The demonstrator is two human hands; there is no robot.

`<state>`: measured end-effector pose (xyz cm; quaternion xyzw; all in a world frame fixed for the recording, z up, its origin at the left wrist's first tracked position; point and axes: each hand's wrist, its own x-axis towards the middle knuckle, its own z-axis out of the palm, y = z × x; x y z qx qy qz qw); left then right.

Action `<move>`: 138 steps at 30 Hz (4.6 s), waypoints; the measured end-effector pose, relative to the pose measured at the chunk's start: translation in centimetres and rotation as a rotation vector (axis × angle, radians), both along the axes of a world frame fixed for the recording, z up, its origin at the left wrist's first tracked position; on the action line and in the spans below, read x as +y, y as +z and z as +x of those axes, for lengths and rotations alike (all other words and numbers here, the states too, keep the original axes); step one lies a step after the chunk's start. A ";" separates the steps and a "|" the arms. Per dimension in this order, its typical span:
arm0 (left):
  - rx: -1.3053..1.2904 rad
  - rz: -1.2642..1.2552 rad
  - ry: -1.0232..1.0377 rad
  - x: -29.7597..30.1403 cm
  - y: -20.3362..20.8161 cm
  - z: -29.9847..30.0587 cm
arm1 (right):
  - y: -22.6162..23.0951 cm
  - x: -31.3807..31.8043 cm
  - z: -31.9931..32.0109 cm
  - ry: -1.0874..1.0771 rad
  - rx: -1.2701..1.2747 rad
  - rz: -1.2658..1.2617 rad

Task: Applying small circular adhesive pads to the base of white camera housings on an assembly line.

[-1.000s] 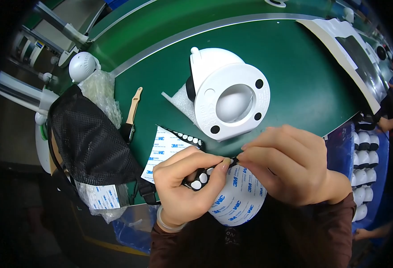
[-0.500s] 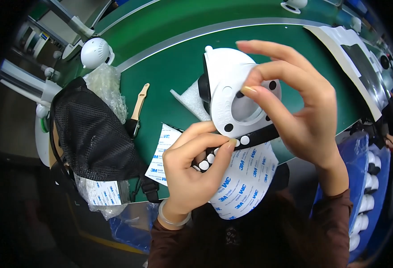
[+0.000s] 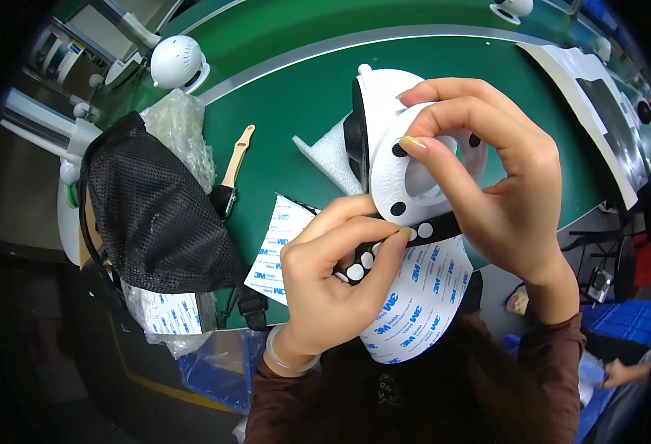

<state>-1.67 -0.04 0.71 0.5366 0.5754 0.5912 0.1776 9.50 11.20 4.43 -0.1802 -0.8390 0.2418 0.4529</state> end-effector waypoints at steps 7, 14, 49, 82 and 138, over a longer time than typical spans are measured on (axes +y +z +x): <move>0.007 -0.018 0.008 -0.2 -0.1 -0.3 | 1.5 1.0 0.2 -0.035 -0.055 -0.072; 0.003 -0.053 -0.005 -0.5 0.3 -0.8 | 3.8 4.8 -1.0 0.465 -0.498 0.084; -0.034 -0.167 -0.003 -2.9 -0.9 -2.9 | -5.3 30.8 -14.0 -0.214 -1.081 0.631; 0.120 -0.097 0.043 -1.4 0.7 -0.6 | -1.4 9.6 -0.3 0.300 -0.571 -0.024; 0.157 -0.014 0.018 -0.5 -0.5 0.5 | -1.3 -3.1 2.5 -0.014 -0.141 -0.097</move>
